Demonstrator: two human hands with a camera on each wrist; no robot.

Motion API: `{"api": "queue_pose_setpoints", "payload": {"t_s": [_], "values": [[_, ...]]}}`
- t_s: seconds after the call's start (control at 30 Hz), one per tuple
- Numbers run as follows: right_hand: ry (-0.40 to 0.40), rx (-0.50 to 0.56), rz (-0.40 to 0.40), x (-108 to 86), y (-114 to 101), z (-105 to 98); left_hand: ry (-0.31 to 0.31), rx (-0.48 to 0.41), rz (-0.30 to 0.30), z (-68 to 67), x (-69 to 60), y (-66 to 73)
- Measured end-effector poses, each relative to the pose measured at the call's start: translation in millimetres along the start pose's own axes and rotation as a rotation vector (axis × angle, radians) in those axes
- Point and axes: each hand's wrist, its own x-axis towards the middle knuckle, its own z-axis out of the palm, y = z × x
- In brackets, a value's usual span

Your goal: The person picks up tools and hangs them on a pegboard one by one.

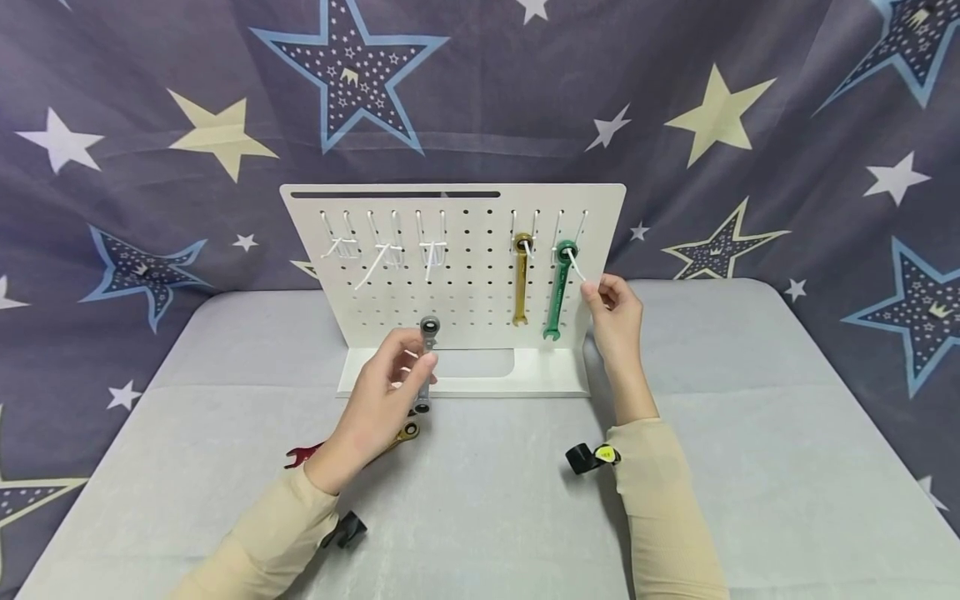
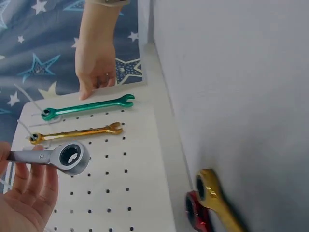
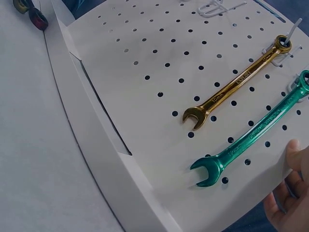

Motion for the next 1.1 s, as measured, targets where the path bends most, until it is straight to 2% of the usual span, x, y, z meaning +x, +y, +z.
{"api": "queue_pose_setpoints", "payload": {"t_s": [0.13, 0.43, 0.6, 0.87, 1.1], "values": [[0.002, 0.005, -0.003, -0.2, -0.1, 0.7, 0.034, -0.020, 0.050, 0.0, 7.1, 5.7], [-0.003, 0.008, -0.025, -0.5, -0.3, 0.5, 0.086, -0.062, 0.070, 1.0, 21.8, 12.7], [0.001, 0.000, -0.019, -1.2, -0.3, -0.2, 0.099, -0.084, 0.059, 3.2, 27.4, 15.4], [0.000, -0.020, -0.012, 1.9, 0.5, -0.3, 0.176, -0.136, 0.056, 9.5, 34.4, 15.5], [-0.005, -0.026, 0.011, 0.2, 0.5, 0.5, 0.179, -0.145, 0.025, 12.0, 37.4, 10.6]]}}
